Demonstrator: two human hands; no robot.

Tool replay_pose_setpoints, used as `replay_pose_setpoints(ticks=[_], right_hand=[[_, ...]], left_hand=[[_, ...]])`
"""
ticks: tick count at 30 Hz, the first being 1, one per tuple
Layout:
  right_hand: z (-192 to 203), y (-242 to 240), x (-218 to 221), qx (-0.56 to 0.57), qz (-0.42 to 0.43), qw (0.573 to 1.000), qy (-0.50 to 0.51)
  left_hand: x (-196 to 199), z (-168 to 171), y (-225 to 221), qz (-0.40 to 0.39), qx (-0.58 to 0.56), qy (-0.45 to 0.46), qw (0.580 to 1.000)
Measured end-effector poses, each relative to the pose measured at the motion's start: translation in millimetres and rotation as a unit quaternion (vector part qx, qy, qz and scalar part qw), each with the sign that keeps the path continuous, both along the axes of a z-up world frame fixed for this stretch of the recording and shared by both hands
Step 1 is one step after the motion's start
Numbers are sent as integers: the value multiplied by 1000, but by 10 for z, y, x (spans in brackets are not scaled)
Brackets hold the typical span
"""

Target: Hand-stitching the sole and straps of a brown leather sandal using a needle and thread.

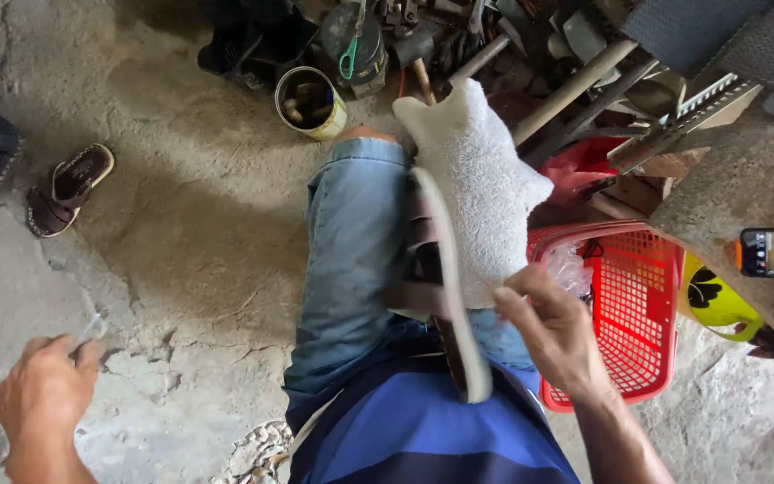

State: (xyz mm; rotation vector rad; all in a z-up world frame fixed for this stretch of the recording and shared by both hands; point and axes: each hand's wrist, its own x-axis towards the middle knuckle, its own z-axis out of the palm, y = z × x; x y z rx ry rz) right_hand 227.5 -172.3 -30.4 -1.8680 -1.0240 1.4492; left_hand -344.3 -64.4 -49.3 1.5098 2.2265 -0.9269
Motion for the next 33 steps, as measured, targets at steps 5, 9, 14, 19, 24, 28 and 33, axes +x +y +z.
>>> replay_pose_setpoints(ticks=[5, 9, 14, 19, 24, 28, 33], right_hand=[[-199, -96, 112, 246, -154, 867, 405], [157, 61, -46, 279, -76, 922, 258], [237, -212, -262, 81, 210, 967, -119], [102, -435, -259, 74, -31, 997, 2], [461, -204, -147, -50, -345, 919, 186], [712, 70, -23, -85, -303, 932, 180], [667, 213, 183, -108, -230, 952, 172]], left_hand=[[121, -319, -9, 13, 137, -104, 985], [786, -263, 87, 29, 222, -166, 960], [2435, 183, -17, -118, 217, -592, 767], [3107, 112, -87, -186, 69, -588, 784], [2968, 685, 104, -210, 60, -668, 711], [2713, 1228, 115, -117, 145, -628, 755], [1751, 1306, 402, -127, 214, -536, 807]])
